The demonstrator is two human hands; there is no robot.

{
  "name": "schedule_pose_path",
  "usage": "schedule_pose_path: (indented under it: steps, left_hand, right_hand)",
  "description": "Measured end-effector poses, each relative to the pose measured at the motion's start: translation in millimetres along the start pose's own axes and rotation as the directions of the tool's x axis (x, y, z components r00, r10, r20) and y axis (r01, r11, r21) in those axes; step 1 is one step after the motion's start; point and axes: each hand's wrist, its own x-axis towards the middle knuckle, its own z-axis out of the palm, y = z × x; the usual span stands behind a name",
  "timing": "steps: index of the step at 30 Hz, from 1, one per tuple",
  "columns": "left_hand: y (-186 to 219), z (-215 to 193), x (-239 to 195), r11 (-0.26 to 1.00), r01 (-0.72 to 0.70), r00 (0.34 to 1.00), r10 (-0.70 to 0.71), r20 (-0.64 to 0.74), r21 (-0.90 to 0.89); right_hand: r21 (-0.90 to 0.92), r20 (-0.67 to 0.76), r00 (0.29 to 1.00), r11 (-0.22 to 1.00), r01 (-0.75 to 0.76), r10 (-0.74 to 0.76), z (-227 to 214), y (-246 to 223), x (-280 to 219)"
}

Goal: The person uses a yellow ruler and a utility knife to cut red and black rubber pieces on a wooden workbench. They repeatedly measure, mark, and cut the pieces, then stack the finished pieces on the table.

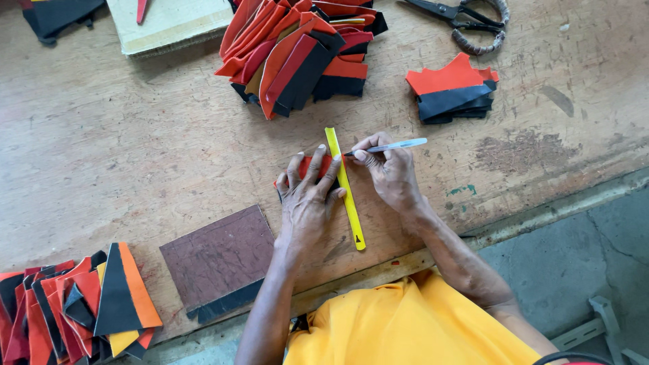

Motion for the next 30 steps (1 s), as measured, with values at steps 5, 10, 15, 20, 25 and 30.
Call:
schedule_pose_path:
  steps: [5, 10, 15, 20, 25, 30]
  left_hand:
    - [2.1, -0.9, -0.6, 1.0, 0.002, 1.0, -0.002, -0.011, 0.003]
    - [1.6, -0.8, 0.1, 1.0, 0.001, 1.0, -0.001, -0.003, 0.001]
    - [1.7, -1.0, -0.8, 1.0, 0.003, 1.0, -0.003, -0.011, -0.015]
    - [1.5, -1.0, -1.9, 1.0, -0.008, 1.0, 0.008, -0.019, -0.013]
    - [2.4, -1.4, 0.3, 1.0, -0.006, 1.0, 0.006, -0.016, -0.02]
    - [1.7, 0.7, -2.4, 1.0, -0.004, 1.0, 0.004, -0.01, -0.008]
  right_hand:
    - [-0.046, 0.041, 0.999, 0.999, -0.004, 0.006, -1.1, -7.2, 1.5]
    - [-0.136, 0.057, 0.998, 0.99, 0.043, -0.035, -0.5, -10.9, 4.7]
    - [-0.127, 0.067, 0.994, 0.987, 0.098, -0.09, -0.4, -10.5, 0.8]
    - [-0.083, 0.03, 0.997, 0.994, 0.067, -0.065, 1.5, -7.9, -1.7]
    - [-0.12, 0.063, 0.992, 0.986, 0.116, -0.109, -1.0, -9.6, -0.3]
    - [-0.151, 0.108, 0.994, 0.988, 0.034, -0.018, -5.8, -17.3, -17.1]
